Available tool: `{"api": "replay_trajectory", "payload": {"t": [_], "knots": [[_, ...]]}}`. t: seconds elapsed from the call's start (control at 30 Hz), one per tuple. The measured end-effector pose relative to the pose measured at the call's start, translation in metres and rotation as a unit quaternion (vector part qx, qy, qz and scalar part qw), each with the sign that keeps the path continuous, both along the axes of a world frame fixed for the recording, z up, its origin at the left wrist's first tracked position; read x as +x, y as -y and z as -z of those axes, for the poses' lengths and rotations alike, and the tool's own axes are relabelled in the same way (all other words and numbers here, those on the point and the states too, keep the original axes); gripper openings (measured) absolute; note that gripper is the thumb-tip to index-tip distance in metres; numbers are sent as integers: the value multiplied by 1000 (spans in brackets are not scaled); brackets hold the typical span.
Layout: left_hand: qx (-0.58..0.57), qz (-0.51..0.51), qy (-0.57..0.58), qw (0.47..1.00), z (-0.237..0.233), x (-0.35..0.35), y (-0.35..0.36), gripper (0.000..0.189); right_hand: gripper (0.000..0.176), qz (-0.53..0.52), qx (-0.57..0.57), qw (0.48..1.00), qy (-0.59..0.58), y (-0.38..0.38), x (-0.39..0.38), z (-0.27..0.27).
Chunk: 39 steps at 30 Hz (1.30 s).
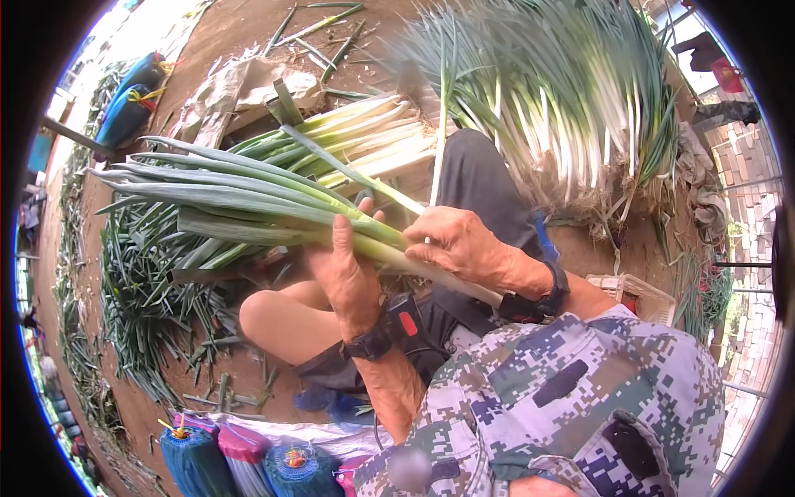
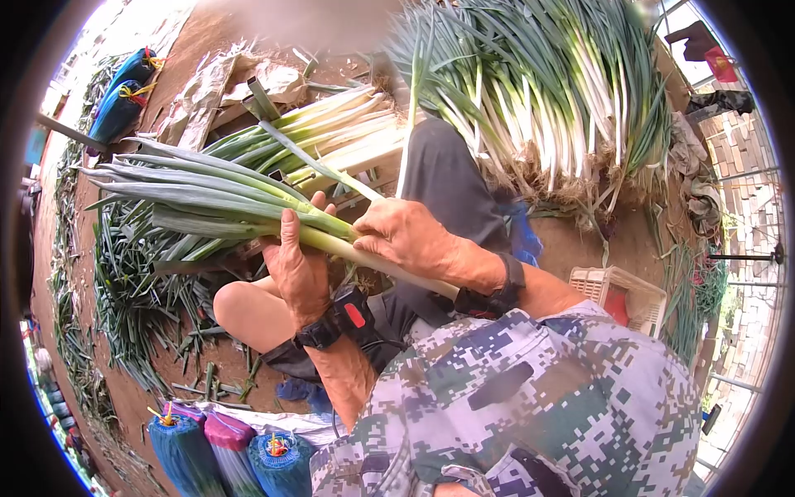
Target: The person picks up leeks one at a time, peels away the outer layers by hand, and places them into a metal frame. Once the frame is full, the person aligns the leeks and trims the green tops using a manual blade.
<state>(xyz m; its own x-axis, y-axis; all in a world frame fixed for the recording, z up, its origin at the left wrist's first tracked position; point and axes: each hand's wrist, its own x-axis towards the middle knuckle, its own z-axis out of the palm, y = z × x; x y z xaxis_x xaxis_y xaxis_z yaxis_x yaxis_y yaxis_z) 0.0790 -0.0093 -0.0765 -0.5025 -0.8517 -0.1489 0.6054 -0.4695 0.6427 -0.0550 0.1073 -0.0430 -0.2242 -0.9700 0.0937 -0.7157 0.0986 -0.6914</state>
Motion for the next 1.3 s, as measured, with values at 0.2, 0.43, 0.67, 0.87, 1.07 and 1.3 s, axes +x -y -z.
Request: {"api": "replay_trajectory", "payload": {"t": [0.2,0.43,0.67,0.87,1.07,1.3], "knots": [[-10,15,-5,1000,-1,0,1,57,24,13,32,997,76,1,-3,-12],[-26,0,25,999,-3,-2,-3,45,20,-35,57,997,-23,4,-6,-13],[-41,-17,64,997,-2,-5,-5,45,23,-63,84,992,-76,4,-5,-15],[-38,-13,80,996,-6,-4,-7,50,19,-76,73,990,-97,5,-8,-11],[-36,0,69,997,-9,0,-8,62,16,-76,51,993,-76,8,-9,-13],[-35,-4,57,998,-11,1,-8,65,15,-34,33,999,-28,7,-8,-9]]}}
